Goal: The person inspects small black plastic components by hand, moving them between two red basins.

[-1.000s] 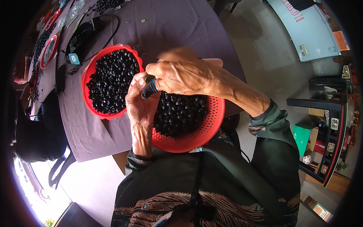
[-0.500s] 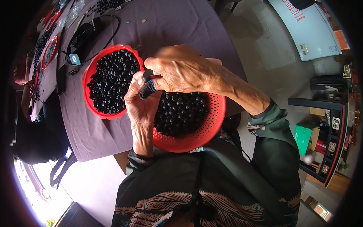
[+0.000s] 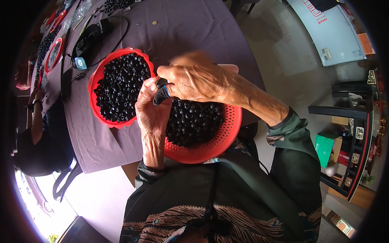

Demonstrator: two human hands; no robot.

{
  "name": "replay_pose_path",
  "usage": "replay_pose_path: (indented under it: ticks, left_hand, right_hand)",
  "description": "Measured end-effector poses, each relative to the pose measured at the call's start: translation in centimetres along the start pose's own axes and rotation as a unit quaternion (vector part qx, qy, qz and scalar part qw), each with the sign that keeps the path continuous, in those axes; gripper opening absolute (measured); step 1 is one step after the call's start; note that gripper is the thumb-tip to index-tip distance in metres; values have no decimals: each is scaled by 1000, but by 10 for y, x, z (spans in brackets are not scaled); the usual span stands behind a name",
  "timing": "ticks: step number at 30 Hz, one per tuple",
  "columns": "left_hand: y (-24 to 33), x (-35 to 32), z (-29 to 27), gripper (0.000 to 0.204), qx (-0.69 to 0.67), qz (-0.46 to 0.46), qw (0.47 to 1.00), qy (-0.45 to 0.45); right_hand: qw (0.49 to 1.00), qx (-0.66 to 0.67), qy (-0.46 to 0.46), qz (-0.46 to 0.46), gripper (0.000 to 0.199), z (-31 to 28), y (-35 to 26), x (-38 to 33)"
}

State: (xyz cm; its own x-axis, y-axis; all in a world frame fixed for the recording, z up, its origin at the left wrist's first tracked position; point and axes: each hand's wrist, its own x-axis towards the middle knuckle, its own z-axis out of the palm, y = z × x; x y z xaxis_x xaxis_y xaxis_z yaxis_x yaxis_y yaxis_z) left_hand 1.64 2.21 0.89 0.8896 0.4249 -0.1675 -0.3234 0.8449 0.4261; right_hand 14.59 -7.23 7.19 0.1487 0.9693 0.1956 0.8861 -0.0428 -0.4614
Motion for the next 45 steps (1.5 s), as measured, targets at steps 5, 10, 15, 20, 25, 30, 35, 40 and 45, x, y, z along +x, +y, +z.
replay_pose_path:
  ticks: [5,10,15,20,25,30,35,40,45]
  left_hand:
    - [0,-1,8,13,-5,-4,1000,5]
    - [0,-1,7,18,-23,-12,999,27]
    - [0,1,7,21,-29,-17,999,8]
    - [0,1,5,21,-6,-3,1000,-3]
    - [-1,0,12,18,-28,0,1000,3]
    - [-1,0,14,15,-32,8,999,-16]
    - [-2,1,9,13,-37,18,999,-24]
    - [-2,0,16,11,-54,-3,998,-34]
    - [0,-3,11,8,-56,-17,998,-6]
  right_hand:
    - [1000,-21,-14,5,24,-4,-1,-1]
    - [1000,19,-11,20,25,-9,1,3]
    - [999,13,-24,21,24,-9,1,4]
    - [999,-5,-29,15,23,-6,-1,3]
    - [1000,23,-8,20,23,-8,1,4]
    - [1000,8,-15,13,23,-9,-1,3]
    - [1000,-7,0,-3,24,-2,-1,2]
    - [999,12,39,-16,31,-5,-1,-2]
    - [999,28,35,-16,25,-6,-7,4]
